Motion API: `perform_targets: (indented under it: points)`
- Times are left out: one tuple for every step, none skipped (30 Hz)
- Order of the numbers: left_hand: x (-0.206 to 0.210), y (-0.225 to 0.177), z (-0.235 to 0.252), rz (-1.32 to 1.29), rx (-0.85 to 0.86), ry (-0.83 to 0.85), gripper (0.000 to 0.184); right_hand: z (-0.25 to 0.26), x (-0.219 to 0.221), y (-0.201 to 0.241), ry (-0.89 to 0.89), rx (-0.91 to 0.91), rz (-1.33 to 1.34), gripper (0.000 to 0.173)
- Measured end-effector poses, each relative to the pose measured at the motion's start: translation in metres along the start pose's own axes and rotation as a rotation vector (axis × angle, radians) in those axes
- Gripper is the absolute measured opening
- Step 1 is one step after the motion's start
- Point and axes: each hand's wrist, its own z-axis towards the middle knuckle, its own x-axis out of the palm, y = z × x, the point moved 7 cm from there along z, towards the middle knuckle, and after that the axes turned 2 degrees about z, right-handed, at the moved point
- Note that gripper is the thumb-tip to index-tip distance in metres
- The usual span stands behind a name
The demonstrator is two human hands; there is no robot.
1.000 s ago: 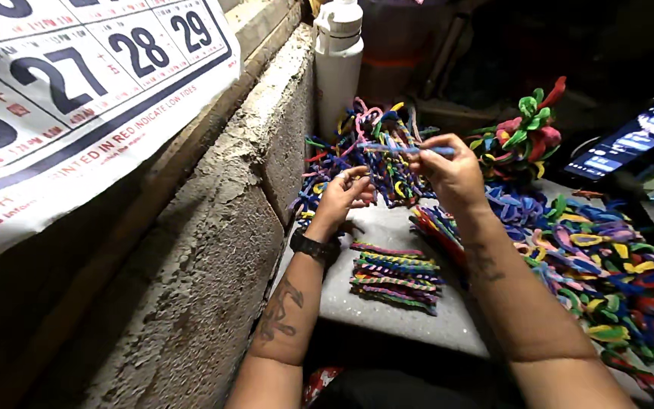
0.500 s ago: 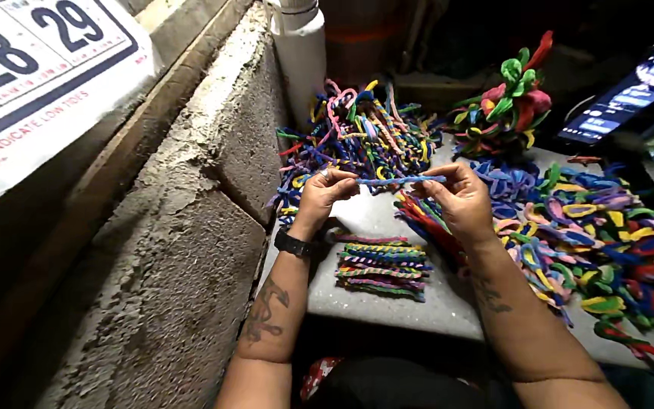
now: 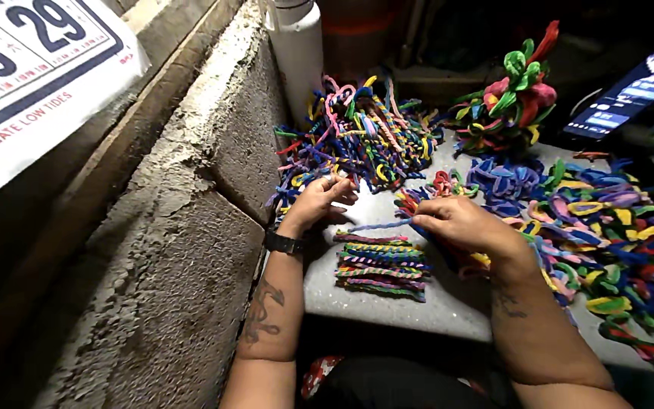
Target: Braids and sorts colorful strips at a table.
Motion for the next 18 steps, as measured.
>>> perform_targets:
  points:
    - [0.002, 0.002, 0.001, 0.095, -0.047, 0.02, 0.032, 0.001, 0.004, 0.001, 0.039, 0.016, 0.001, 0.023]
    - [0.003, 0.003, 0.002, 0.201, -0.084, 0.024, 0.035, 0.001, 0.008, 0.003, 0.082, 0.033, -0.009, 0.024]
    - [0.002, 0.006, 0.005, 0.312, -0.11, 0.013, 0.036, 0.001, 0.011, 0.003, 0.134, 0.051, -0.025, 0.024]
    - [0.0, 0.01, 0.007, 0.398, -0.135, 0.005, 0.037, 0.0, 0.015, 0.003, 0.191, 0.07, -0.045, 0.025]
    - [-0.002, 0.013, 0.009, 0.46, -0.152, 0.0, 0.037, 0.0, 0.019, 0.002, 0.244, 0.089, -0.061, 0.026]
    - [-0.004, 0.015, 0.01, 0.503, -0.161, -0.006, 0.037, 0.0, 0.021, 0.001, 0.272, 0.098, -0.072, 0.029]
    - [-0.006, 0.017, 0.011, 0.536, -0.16, -0.013, 0.036, 0.002, 0.023, 0.002, 0.272, 0.092, -0.075, 0.03]
    - [-0.009, 0.017, 0.012, 0.563, -0.158, -0.025, 0.036, 0.005, 0.022, 0.005, 0.241, 0.074, -0.083, 0.031]
    - [-0.011, 0.018, 0.012, 0.583, -0.162, -0.034, 0.036, 0.01, 0.021, 0.011, 0.178, 0.043, -0.094, 0.029]
    - [-0.012, 0.019, 0.012, 0.599, -0.167, -0.039, 0.036, 0.017, 0.02, 0.017, 0.098, -0.001, -0.112, 0.026]
    - [-0.013, 0.019, 0.012, 0.614, -0.171, -0.039, 0.036, 0.026, 0.021, 0.024, 0.022, -0.047, -0.138, 0.022]
    - [-0.012, 0.018, 0.012, 0.629, -0.17, -0.036, 0.036, 0.038, 0.022, 0.03, -0.045, -0.098, -0.172, 0.018]
    - [-0.012, 0.017, 0.012, 0.645, -0.164, -0.035, 0.036, 0.051, 0.024, 0.035, -0.093, -0.142, -0.204, 0.017]
    - [-0.011, 0.017, 0.012, 0.655, -0.153, -0.034, 0.036, 0.065, 0.026, 0.04, -0.119, -0.164, -0.23, 0.019]
    - [-0.011, 0.016, 0.013, 0.658, -0.141, -0.035, 0.036, 0.081, 0.028, 0.044, -0.145, -0.175, -0.247, 0.021]
    - [-0.011, 0.017, 0.014, 0.655, -0.131, -0.035, 0.036, 0.096, 0.028, 0.049, -0.182, -0.171, -0.253, 0.023]
    - [-0.011, 0.017, 0.015, 0.652, -0.12, -0.036, 0.035, 0.111, 0.028, 0.053, -0.204, -0.139, -0.261, 0.024]
    - [-0.011, 0.018, 0.016, 0.645, -0.109, -0.036, 0.035, 0.124, 0.027, 0.055, -0.224, -0.093, -0.272, 0.026]
